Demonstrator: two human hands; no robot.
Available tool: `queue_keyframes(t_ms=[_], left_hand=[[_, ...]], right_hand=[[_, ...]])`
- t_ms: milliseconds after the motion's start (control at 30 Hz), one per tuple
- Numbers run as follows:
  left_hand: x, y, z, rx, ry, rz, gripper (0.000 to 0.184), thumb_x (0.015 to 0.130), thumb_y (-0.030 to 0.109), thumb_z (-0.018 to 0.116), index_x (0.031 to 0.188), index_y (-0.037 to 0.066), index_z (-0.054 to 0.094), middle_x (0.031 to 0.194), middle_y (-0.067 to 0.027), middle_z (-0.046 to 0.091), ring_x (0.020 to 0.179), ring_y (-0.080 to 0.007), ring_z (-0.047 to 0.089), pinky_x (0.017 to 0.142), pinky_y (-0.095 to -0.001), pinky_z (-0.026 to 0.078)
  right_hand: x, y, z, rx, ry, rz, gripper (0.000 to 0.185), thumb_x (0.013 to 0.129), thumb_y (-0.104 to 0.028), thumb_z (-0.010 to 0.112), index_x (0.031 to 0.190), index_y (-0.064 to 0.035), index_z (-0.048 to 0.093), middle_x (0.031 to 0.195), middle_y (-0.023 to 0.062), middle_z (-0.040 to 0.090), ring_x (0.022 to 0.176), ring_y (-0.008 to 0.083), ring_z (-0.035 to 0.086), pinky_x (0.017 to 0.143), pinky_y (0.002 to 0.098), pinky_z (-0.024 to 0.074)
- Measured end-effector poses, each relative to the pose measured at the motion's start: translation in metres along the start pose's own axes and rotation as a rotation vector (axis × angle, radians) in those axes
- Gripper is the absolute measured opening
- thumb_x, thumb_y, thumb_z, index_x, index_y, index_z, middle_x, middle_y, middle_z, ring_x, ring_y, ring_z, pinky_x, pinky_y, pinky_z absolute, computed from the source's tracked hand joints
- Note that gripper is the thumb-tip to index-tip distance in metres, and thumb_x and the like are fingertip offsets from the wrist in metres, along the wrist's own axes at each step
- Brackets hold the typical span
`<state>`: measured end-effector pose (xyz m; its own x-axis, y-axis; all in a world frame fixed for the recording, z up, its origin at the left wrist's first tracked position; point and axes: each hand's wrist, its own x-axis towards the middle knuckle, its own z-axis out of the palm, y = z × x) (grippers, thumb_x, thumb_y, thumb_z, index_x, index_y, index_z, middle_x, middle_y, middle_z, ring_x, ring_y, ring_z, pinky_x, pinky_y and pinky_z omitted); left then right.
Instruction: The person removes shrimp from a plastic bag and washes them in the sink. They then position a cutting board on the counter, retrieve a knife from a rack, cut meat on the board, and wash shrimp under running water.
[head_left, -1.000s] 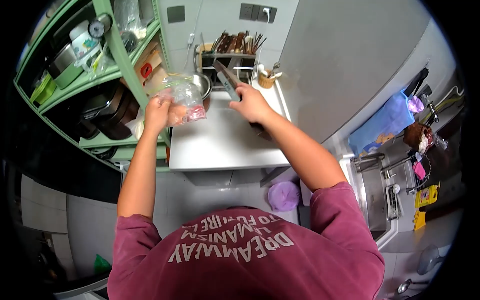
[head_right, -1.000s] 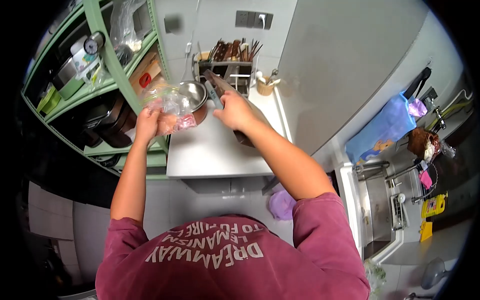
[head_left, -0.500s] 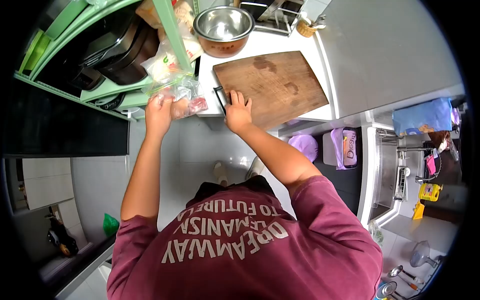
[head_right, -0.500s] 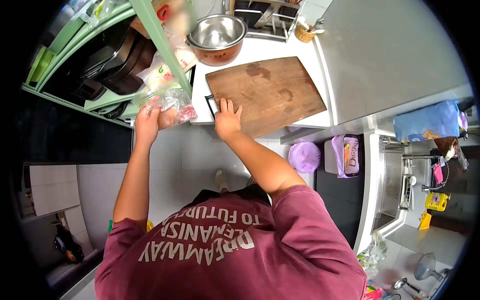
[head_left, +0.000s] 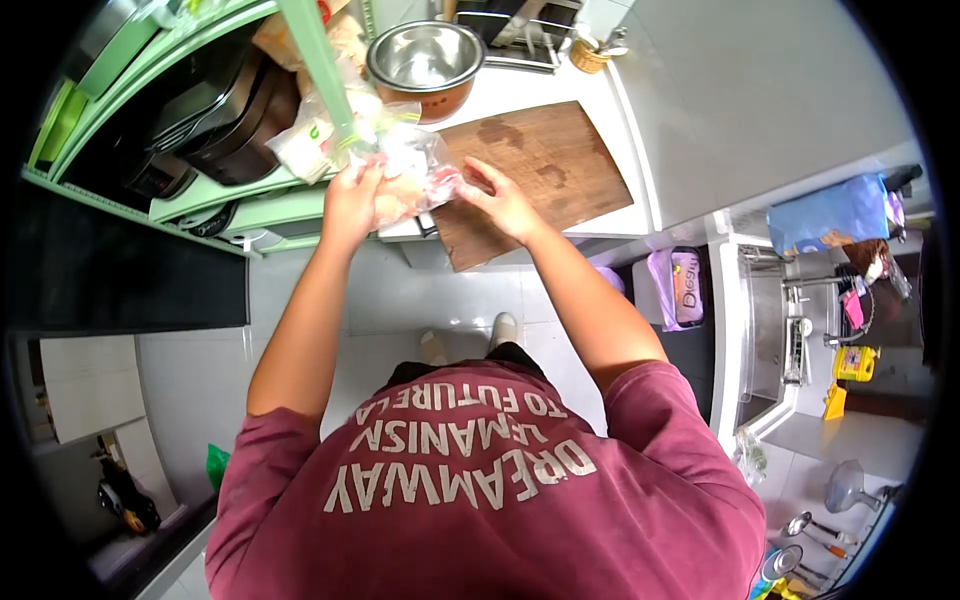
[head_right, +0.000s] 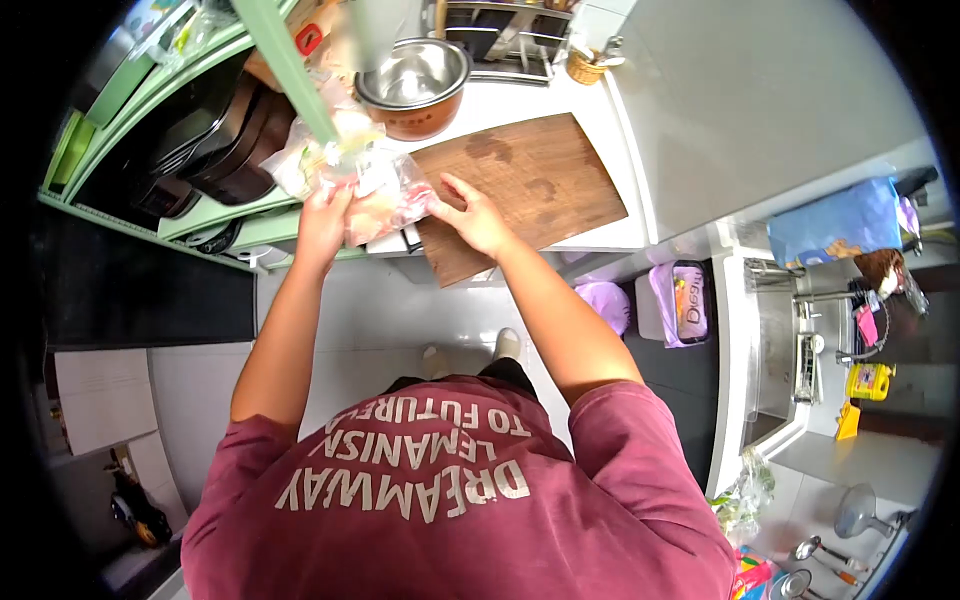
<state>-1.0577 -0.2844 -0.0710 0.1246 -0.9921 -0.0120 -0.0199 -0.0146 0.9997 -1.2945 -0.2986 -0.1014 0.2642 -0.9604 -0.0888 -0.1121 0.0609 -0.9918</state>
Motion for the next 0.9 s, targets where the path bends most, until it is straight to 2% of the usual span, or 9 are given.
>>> queue_keyframes(t_ms=[67,100,200,233,367,533,667,700,900], left_hand=[[0.01,0.0,0.037,-0.164,-0.07,-0.055,0.022,0.096,0.018,0.052,0.1,-0.001,0.062,0.091,-0.0057,0.064,0.08,-0.0126,0.059,0.073,-0.0266,0.048],[0.015,0.0,0.058,-0.254,-0.107,-0.07,0.021,0.096,0.018,0.051,0.098,0.0,0.062,0.091,-0.0053,0.064,0.08,-0.0128,0.059,0.072,-0.0267,0.048],[0.028,-0.005,0.102,-0.353,-0.233,-0.243,0.024,0.099,0.023,0.048,0.11,0.004,0.057,0.107,-0.0076,0.063,0.099,-0.0196,0.061,0.084,-0.0351,0.051],[0.031,-0.011,0.117,-0.382,-0.256,-0.272,0.025,0.099,0.023,0.047,0.113,0.005,0.056,0.11,-0.0083,0.062,0.101,-0.0206,0.061,0.084,-0.0358,0.051],[0.037,-0.029,0.171,-0.461,-0.269,-0.365,0.032,0.1,0.026,0.044,0.126,0.007,0.049,0.124,-0.0098,0.055,0.111,-0.0224,0.056,0.089,-0.0372,0.048],[0.048,-0.047,0.205,-0.387,-0.337,-0.532,0.036,0.1,0.026,0.043,0.13,0.006,0.046,0.128,-0.0093,0.053,0.114,-0.0216,0.054,0.093,-0.0348,0.046],[0.035,-0.064,0.224,-0.044,-0.315,-0.544,0.028,0.097,0.025,0.051,0.11,0.003,0.062,0.099,-0.0062,0.067,0.089,-0.0126,0.062,0.076,-0.0236,0.047],[0.031,-0.06,0.229,-0.078,-0.257,-0.496,0.025,0.096,0.024,0.054,0.098,0.002,0.065,0.085,-0.0028,0.066,0.074,-0.0083,0.058,0.068,-0.0216,0.045],[0.038,-0.053,0.229,-0.104,-0.177,-0.385,0.022,0.096,0.023,0.054,0.085,0.006,0.062,0.075,0.0008,0.06,0.069,-0.007,0.052,0.064,-0.0215,0.04]], right_hand=[[-0.012,-0.012,-0.027,-0.168,0.041,-0.07,0.066,0.086,-0.025,0.069,0.137,0.0038,0.039,0.134,0.0211,0.048,0.122,0.0236,0.049,0.101,0.0311,0.0399],[-0.011,-0.008,-0.043,-0.151,0.077,-0.061,0.06,0.086,-0.024,0.069,0.135,0.0007,0.043,0.128,0.0161,0.054,0.116,0.0196,0.053,0.097,0.0308,0.0431],[-0.018,0.003,-0.09,0.364,0.045,0.223,0.053,0.086,-0.022,0.069,0.131,-0.0049,0.047,0.119,0.0096,0.06,0.109,0.0143,0.057,0.091,0.0304,0.0478],[-0.015,0.012,-0.102,0.514,0.04,0.228,0.043,0.086,-0.019,0.068,0.125,-0.0094,0.051,0.11,0.0042,0.064,0.1,0.0111,0.06,0.082,0.0298,0.0524],[-0.011,0.029,-0.146,0.549,0.113,0.265,0.031,0.089,-0.017,0.064,0.117,-0.0093,0.053,0.107,0.0042,0.064,0.095,0.0153,0.064,0.074,0.0311,0.0561],[0.003,0.059,-0.193,0.661,0.127,0.213,0.028,0.093,-0.013,0.058,0.119,-0.0082,0.052,0.11,0.0057,0.063,0.096,0.0163,0.063,0.078,0.0332,0.0552],[0.016,0.054,-0.202,0.765,0.12,0.146,0.025,0.095,-0.013,0.054,0.119,-0.0073,0.051,0.111,0.0054,0.063,0.097,0.0169,0.063,0.083,0.0351,0.0534],[0.021,0.054,-0.204,0.77,0.108,0.142,0.025,0.095,-0.013,0.054,0.119,-0.0071,0.051,0.112,0.0056,0.062,0.098,0.0169,0.063,0.082,0.0351,0.0534],[0.035,0.048,-0.201,0.804,0.111,0.133,0.024,0.094,-0.012,0.055,0.118,-0.007,0.051,0.112,0.0054,0.062,0.099,0.0164,0.062,0.081,0.0362,0.0541]])
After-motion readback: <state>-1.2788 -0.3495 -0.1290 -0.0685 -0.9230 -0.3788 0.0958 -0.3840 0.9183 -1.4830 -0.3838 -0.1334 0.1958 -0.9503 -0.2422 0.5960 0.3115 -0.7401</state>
